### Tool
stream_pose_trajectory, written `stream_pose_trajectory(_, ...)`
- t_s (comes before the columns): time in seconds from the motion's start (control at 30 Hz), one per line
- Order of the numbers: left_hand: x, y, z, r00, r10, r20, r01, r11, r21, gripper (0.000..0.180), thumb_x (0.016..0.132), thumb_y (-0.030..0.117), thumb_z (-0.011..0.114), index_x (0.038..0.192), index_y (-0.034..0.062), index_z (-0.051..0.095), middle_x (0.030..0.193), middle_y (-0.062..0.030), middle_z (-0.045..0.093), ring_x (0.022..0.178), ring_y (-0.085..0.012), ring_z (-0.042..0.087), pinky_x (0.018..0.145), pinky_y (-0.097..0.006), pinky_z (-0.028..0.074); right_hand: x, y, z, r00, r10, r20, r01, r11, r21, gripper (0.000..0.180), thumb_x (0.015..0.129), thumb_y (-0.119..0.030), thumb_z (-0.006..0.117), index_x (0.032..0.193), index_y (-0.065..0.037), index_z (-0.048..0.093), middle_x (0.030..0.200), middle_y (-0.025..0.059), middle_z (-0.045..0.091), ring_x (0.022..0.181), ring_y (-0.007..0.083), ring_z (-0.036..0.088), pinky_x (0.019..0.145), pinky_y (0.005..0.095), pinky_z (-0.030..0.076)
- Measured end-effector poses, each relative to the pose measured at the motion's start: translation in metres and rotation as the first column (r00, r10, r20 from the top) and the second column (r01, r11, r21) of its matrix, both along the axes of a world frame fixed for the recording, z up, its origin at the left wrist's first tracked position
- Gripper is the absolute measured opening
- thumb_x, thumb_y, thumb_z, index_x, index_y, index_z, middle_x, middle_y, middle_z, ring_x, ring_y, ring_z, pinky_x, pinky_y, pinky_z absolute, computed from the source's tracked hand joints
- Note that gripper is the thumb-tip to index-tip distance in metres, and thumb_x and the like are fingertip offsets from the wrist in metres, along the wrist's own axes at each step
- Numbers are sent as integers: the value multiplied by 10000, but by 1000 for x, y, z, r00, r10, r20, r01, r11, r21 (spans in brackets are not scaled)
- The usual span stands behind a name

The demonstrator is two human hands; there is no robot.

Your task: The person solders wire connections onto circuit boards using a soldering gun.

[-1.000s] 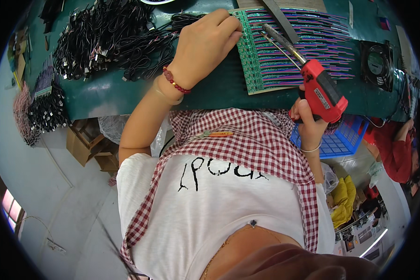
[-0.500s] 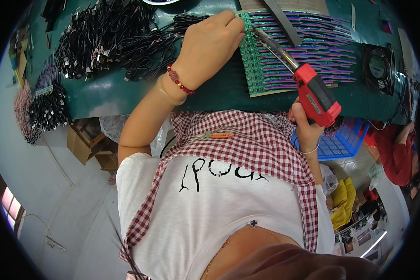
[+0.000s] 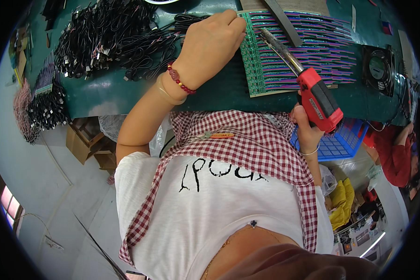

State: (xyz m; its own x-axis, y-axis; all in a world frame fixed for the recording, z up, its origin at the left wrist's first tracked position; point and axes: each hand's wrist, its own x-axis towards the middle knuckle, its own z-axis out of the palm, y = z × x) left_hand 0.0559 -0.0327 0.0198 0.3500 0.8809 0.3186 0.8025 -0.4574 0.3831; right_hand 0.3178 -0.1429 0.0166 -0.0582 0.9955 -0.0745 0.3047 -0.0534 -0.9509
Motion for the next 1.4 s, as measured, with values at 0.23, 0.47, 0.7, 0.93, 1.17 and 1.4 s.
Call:
stream_pose_trajectory(0.23, -3, 3, 3, 999, -30, 10, 31, 999, -18, 89, 759, 135, 626, 781, 62, 581, 751, -54, 527, 707, -241, 564, 596, -334, 462, 4, -3, -2, 1000, 1, 20, -1, 1000, -6, 291, 826, 0, 566, 1098, 77, 500, 689, 51, 536, 562, 89, 491, 526, 218, 400)
stream_pose_trajectory(0.47, 0, 3, 6, 999, -26, -19, 25, 999, -36, 97, 759, 133, 625, 788, 53, 579, 764, -60, 529, 724, -246, 558, 613, -337, 462, -3, -2, 3, 1000, -15, -11, 15, 1000, -15, 212, 815, -1, 583, 1011, 46, 517, 689, 49, 538, 569, 91, 498, 526, 219, 400)
stream_pose_trajectory(0.7, 1, 3, 6, 999, -31, -31, 30, 999, -23, 105, 755, 128, 629, 779, 45, 570, 768, -72, 529, 734, -255, 552, 633, -345, 464, 1, -5, -2, 999, 23, 42, -23, 1000, 0, 249, 820, -6, 571, 1056, 51, 514, 686, 49, 534, 577, 92, 492, 526, 223, 394)
stream_pose_trajectory(0.93, 2, 3, 6, 998, -29, -51, 27, 999, -31, 109, 756, 130, 626, 775, 38, 569, 769, -72, 532, 737, -254, 553, 636, -345, 466, 5, -6, -4, 999, 22, 46, -22, 1000, 8, 322, 829, -8, 563, 1132, 71, 488, 685, 49, 534, 566, 88, 486, 534, 220, 392)
stream_pose_trajectory(1.17, 2, 2, 6, 998, -24, -62, 23, 1000, -15, 106, 755, 129, 625, 772, 40, 570, 769, -70, 530, 744, -254, 553, 643, -346, 465, 3, -5, -3, 1000, -1, 11, 2, 1000, -18, 314, 833, -18, 563, 1124, 72, 486, 680, 51, 534, 564, 93, 492, 532, 220, 394)
stream_pose_trajectory(1.4, -1, -15, 21, 998, -7, -59, 9, 999, 32, 140, 732, 123, 653, 824, 48, 579, 809, -76, 530, 782, -257, 538, 662, -349, 452, -1, -2, -2, 994, -48, -93, 45, 998, -33, 317, 844, -26, 528, 1137, 74, 459, 630, 56, 487, 522, 101, 438, 516, 245, 389)
